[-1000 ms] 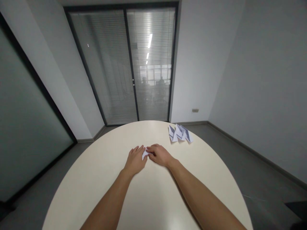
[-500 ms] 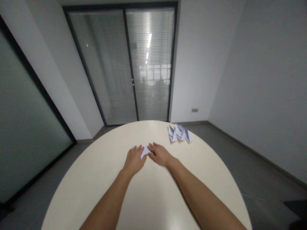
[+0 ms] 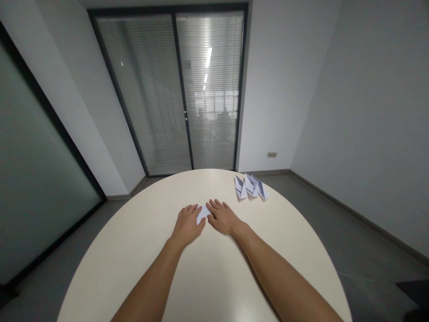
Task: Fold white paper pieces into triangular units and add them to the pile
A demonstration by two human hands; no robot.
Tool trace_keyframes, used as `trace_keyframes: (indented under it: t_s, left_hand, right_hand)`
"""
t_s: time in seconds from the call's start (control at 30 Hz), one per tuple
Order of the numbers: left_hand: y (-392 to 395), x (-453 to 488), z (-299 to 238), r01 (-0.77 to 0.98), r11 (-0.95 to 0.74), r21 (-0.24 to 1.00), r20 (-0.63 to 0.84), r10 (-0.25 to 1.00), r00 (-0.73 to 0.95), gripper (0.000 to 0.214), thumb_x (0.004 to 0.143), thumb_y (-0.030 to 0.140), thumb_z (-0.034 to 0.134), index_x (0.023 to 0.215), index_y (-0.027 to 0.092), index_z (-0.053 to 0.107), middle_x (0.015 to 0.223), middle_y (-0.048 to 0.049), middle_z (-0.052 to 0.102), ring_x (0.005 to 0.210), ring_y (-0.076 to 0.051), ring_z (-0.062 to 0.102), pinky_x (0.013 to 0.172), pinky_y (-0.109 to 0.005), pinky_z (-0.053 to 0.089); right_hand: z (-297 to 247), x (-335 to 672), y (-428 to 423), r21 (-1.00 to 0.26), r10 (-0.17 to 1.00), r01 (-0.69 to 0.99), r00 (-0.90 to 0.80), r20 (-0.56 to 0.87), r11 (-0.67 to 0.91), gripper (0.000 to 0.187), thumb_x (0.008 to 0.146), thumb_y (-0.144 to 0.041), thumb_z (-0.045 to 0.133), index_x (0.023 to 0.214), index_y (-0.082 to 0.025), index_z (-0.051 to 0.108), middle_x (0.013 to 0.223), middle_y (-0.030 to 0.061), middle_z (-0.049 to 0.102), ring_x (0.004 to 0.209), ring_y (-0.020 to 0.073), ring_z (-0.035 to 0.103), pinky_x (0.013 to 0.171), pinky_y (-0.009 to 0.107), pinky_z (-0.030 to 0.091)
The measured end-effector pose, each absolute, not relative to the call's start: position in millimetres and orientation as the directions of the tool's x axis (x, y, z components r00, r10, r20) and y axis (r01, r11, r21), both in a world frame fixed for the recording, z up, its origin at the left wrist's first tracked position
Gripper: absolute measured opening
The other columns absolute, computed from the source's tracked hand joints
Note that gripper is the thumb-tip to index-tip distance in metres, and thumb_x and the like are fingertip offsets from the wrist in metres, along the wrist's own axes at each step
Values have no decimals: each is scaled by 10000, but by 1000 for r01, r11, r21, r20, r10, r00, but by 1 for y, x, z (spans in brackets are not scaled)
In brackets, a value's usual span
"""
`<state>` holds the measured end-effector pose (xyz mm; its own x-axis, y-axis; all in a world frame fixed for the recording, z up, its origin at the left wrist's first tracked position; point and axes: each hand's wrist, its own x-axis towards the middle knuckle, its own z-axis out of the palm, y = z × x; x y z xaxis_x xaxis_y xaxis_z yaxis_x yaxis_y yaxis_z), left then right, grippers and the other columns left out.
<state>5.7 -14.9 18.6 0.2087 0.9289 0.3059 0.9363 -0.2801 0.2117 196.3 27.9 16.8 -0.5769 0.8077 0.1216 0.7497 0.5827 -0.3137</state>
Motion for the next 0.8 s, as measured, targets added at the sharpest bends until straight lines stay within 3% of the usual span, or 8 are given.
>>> trace_keyframes:
  t_s: [0.2, 0.37, 0.5, 0.8]
  left_hand:
    - [-14, 5, 18, 938, -271, 218, 306, 931, 198, 457, 954, 344, 519, 1367, 172, 617, 1457, -136, 590, 1345, -286, 522, 1178, -472, 331]
    - [-14, 6, 21, 939, -277, 206, 317, 926, 204, 438, 961, 333, 504, 1342, 165, 641, 1449, -139, 598, 1330, -292, 540, 1170, -468, 352]
    - [-15, 6, 22, 939, -277, 202, 346, 917, 196, 414, 940, 320, 544, 1305, 171, 669, 1407, -126, 633, 1264, -279, 586, 1130, -416, 407]
    - [-9, 3, 17, 823, -338, 456, 492, 867, 84, 209, 922, 230, 579, 1089, 206, 703, 1143, -58, 736, 1066, -200, 663, 998, -326, 503]
  right_hand:
    - [21, 198, 27, -317, 778, 711, -588, 222, 628, 486, 1012, -367, 447, 1466, -201, 498, 1544, 149, 477, 1460, 305, 369, 1164, 524, 281]
    - [26, 197, 27, -278, 726, 672, -608, 321, 686, 302, 1008, -340, 501, 1211, -195, 670, 1277, 107, 671, 1235, 261, 539, 1080, 407, 363]
    - [28, 196, 27, -288, 744, 690, -574, 341, 664, 323, 1006, -399, 527, 1189, -206, 712, 1195, 94, 707, 1123, 251, 572, 996, 369, 399]
    - [28, 197, 29, -356, 806, 729, -474, 355, 585, 361, 1012, -477, 514, 1080, -227, 764, 1065, 82, 754, 997, 230, 642, 863, 309, 425]
